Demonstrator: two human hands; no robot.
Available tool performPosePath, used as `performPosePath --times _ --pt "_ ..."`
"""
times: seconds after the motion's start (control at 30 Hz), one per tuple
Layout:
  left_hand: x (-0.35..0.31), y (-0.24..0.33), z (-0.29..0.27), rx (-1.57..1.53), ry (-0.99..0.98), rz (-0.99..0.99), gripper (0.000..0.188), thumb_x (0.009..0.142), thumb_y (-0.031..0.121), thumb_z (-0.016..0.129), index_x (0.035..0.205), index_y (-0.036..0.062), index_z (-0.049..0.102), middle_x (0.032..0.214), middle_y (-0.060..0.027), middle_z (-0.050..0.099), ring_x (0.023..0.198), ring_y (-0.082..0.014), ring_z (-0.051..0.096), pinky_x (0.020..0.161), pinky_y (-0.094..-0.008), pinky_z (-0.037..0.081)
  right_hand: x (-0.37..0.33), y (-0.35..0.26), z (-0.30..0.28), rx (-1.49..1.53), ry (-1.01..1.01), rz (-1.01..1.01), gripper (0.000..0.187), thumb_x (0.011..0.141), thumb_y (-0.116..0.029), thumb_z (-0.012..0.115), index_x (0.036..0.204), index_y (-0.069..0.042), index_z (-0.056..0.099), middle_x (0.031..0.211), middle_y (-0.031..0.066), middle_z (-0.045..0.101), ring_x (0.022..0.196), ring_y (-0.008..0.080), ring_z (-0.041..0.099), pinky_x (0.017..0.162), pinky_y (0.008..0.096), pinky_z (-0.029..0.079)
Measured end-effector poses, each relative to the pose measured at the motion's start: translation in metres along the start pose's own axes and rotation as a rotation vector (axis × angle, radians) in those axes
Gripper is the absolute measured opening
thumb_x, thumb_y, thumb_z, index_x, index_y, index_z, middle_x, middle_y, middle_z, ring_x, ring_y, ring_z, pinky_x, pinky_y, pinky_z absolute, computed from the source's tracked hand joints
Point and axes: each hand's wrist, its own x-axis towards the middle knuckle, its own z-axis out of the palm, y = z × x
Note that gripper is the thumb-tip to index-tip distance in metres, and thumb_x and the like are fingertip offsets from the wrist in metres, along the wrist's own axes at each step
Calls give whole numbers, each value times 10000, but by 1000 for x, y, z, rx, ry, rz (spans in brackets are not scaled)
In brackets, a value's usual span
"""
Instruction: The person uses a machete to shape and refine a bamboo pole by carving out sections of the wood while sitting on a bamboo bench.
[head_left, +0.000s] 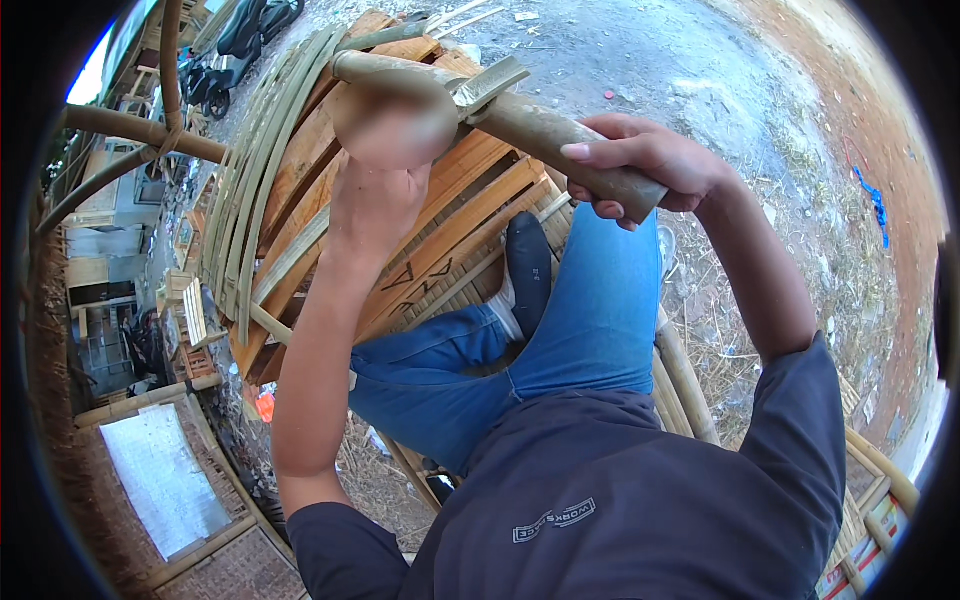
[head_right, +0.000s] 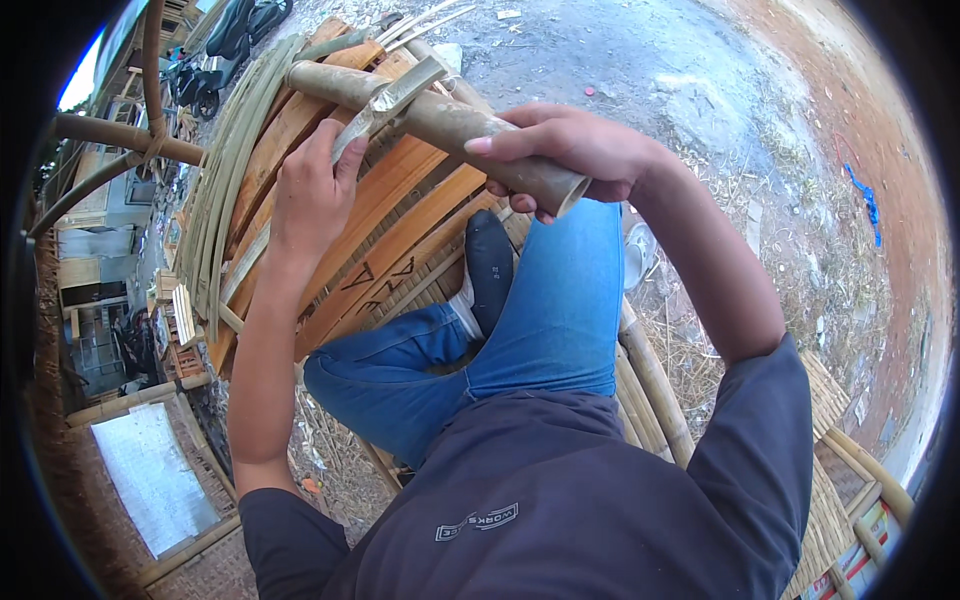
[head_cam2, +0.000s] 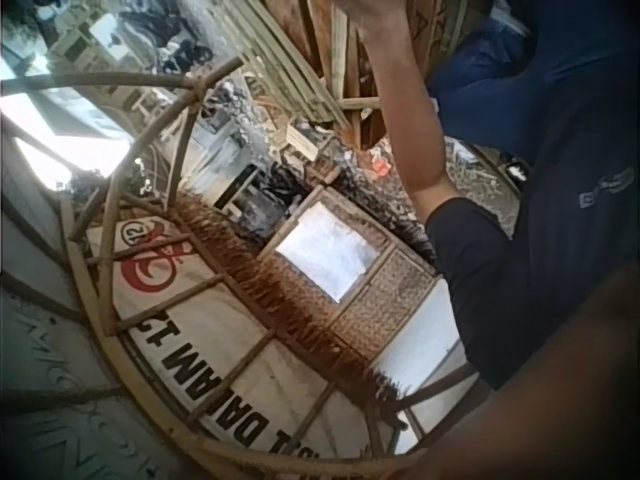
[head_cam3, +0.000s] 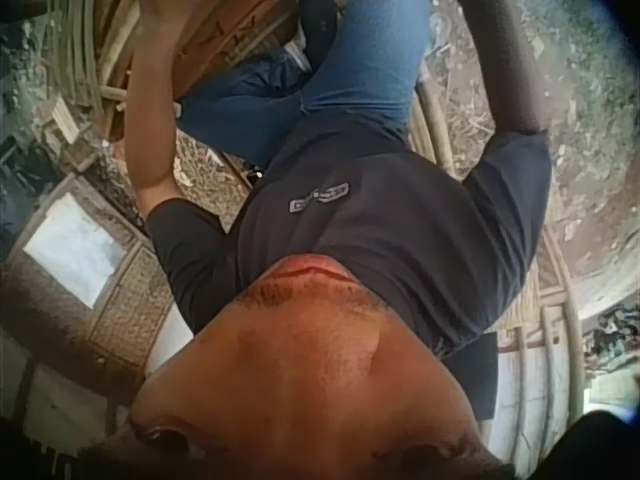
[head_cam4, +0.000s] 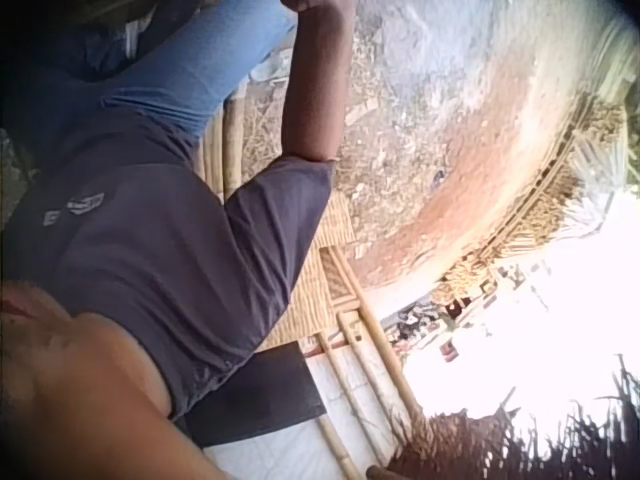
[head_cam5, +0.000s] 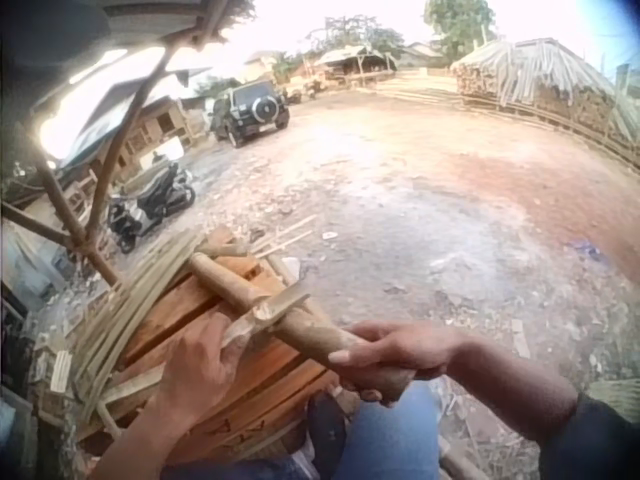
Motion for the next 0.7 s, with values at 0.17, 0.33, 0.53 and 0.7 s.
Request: performPosePath --times 0.17,0.33,0.53,0.7 --pt "6 6 -3 -93 -34 0 351 997 344 589 957 -4 559 822 -207 653 786 -409 664 673 -492 516 10 -6 -6 -235 -80 -27 560 921 -314 714 1276 45 472 894 60 604 663 88 629 509 242 557" --pt "11 7 8 -17 42 89 322 998 323 590 997 3 559 843 -194 667 796 -382 684 662 -465 551 3 -17 13 -822 131 8 493 988 -319 607 1315 13 446 930 147 666 730 228 710 580 355 598" --pt "14 2 15 185 53 148 258 1001 265 584 1045 16 532 831 -168 673 766 -340 715 620 -405 601 20 -2 37 -1384 488 -191 486 1018 -453 514 1209 -6 508 849 270 658 798 416 679 757 493 529" --pt "18 0 16 216 111 195 266 1009 284 566 1031 22 530 823 -163 678 756 -336 722 614 -401 609 22 -14 43 -1269 505 -70 492 1030 -483 480 1091 -1 561 750 249 652 737 382 687 702 494 526"
